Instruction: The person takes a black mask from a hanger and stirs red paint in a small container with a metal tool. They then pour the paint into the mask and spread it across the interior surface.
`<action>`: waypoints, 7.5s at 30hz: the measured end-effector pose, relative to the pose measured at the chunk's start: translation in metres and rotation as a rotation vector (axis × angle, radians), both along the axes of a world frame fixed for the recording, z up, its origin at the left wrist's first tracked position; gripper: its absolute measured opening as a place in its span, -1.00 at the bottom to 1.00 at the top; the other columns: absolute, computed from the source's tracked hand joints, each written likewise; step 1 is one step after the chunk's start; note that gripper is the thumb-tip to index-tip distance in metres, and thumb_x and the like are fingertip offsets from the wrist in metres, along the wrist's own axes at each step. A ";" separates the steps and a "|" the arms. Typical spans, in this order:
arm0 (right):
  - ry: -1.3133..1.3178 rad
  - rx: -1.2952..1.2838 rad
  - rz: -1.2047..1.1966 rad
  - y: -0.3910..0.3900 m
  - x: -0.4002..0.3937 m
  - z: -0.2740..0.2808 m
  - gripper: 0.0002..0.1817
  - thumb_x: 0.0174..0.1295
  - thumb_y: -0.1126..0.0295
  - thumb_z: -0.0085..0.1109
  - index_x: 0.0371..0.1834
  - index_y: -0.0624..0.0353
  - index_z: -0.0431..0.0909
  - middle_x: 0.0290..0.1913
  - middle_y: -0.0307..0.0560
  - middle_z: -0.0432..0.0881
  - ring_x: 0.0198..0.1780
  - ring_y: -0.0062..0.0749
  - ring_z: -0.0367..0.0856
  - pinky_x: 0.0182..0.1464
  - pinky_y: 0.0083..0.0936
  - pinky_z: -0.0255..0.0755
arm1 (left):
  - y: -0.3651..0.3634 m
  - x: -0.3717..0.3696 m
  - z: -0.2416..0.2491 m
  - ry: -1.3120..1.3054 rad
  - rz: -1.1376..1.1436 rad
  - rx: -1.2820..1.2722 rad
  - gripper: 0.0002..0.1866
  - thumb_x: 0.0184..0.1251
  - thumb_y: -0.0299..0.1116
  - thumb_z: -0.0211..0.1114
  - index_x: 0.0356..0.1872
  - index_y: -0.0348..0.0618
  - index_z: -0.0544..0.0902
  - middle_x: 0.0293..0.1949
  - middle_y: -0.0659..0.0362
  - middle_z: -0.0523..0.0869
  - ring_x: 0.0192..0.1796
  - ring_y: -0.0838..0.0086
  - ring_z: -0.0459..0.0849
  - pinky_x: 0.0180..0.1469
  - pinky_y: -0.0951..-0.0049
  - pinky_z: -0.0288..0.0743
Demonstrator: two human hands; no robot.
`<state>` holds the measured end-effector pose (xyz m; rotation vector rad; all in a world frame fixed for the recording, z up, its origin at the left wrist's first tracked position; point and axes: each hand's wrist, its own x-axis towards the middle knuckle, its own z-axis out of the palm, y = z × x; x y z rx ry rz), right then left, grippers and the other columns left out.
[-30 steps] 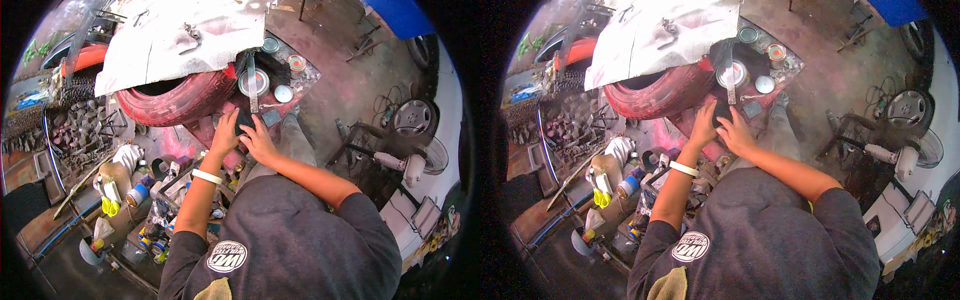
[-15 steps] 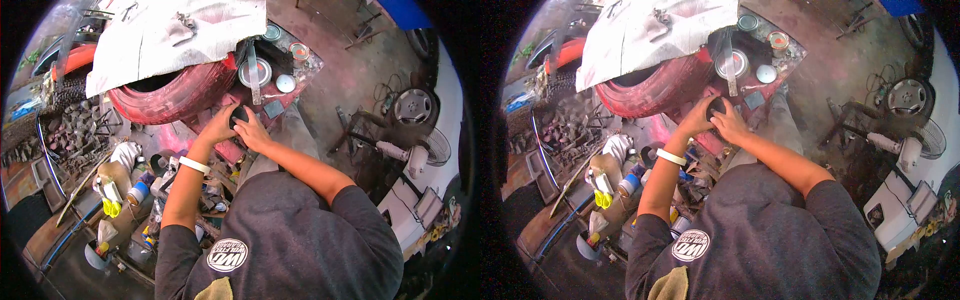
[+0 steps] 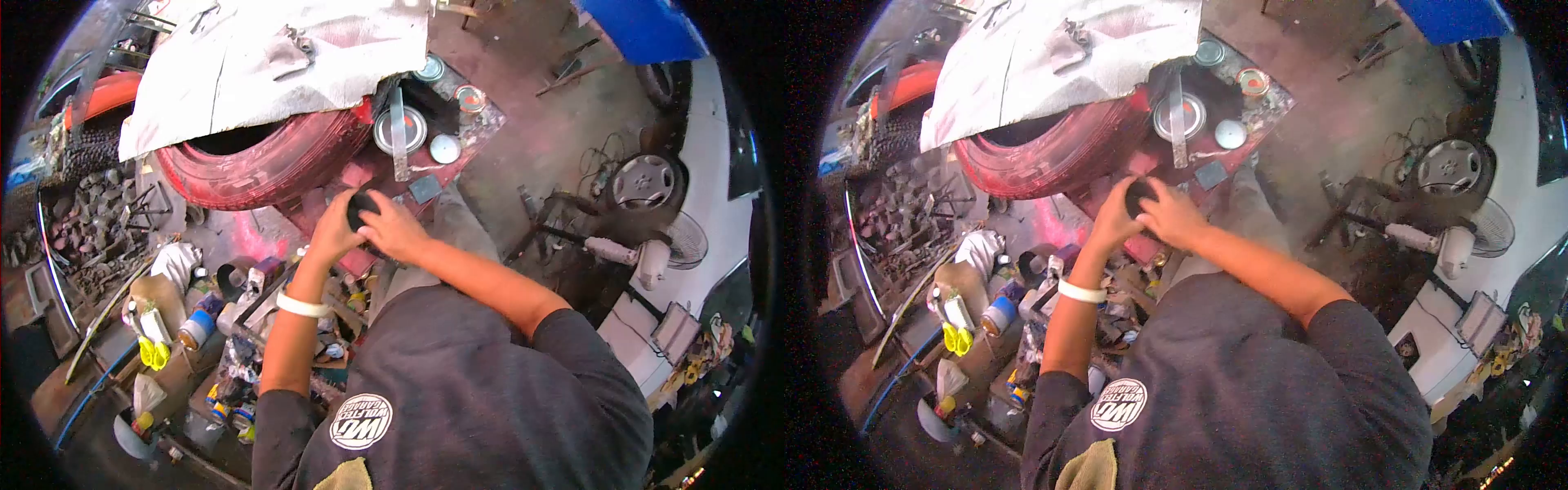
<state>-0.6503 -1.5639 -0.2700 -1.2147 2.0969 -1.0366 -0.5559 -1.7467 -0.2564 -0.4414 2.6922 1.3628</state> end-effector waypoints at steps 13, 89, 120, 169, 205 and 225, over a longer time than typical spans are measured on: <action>0.422 0.208 -0.094 0.087 -0.240 0.013 -0.33 0.19 0.45 0.44 0.42 0.23 0.48 0.49 0.21 0.46 0.44 0.25 0.49 0.49 -0.03 0.42 | 0.085 0.114 0.075 0.126 0.903 -0.174 0.04 -0.06 -0.39 0.71 0.55 -0.23 0.37 0.36 -0.10 0.59 0.38 0.06 0.63 0.47 0.16 0.48; -1.342 0.295 -0.053 0.039 -0.164 0.016 -0.67 0.63 0.17 0.19 0.28 0.07 0.52 0.12 -0.15 0.78 0.15 -0.40 0.75 0.18 -0.25 0.55 | 0.247 0.064 0.118 0.099 1.242 -0.275 0.10 -0.07 -0.39 0.71 0.59 -0.20 0.31 0.38 -0.12 0.55 0.38 0.02 0.60 0.44 0.12 0.46; -0.847 0.225 -0.724 0.196 -0.211 -0.016 -0.79 0.68 0.21 -0.04 -0.03 0.11 0.42 -0.49 -0.21 0.51 -0.63 -0.51 0.43 -0.61 -0.44 0.40 | 0.163 -0.015 0.120 0.191 0.651 -0.252 0.09 -0.10 -0.40 0.74 0.57 -0.21 0.35 0.33 -0.08 0.62 0.34 0.08 0.66 0.40 0.17 0.53; -0.795 0.319 -0.632 0.194 -0.253 -0.022 -0.76 0.61 0.23 -0.02 0.07 0.17 0.48 -0.43 -0.13 0.61 -0.55 -0.44 0.59 -0.47 -0.36 0.55 | 0.150 -0.087 0.119 0.062 0.328 -0.138 0.06 -0.15 -0.49 0.72 0.52 -0.24 0.37 0.30 -0.07 0.63 0.37 0.13 0.65 0.44 0.21 0.51; -0.440 0.531 -0.407 0.174 -0.303 -0.006 -0.61 0.64 0.06 0.00 0.10 0.21 0.52 -0.08 0.43 0.75 0.03 0.55 0.67 0.05 0.29 0.48 | 0.189 -0.253 -0.012 -0.037 -0.013 0.073 0.05 -0.19 -0.48 0.69 0.47 -0.18 0.37 0.73 -0.39 -0.03 0.71 -0.15 0.23 0.56 0.05 0.42; -0.463 0.473 -0.498 0.172 -0.299 -0.012 -0.60 0.64 0.04 0.03 0.00 0.21 0.55 -0.13 0.36 0.74 -0.05 0.46 0.69 -0.04 0.20 0.47 | 0.187 -0.257 -0.006 -0.126 0.000 0.027 0.18 -0.29 -0.40 0.78 0.53 -0.13 0.32 0.72 -0.33 0.08 0.61 -0.14 0.41 0.41 -0.08 0.53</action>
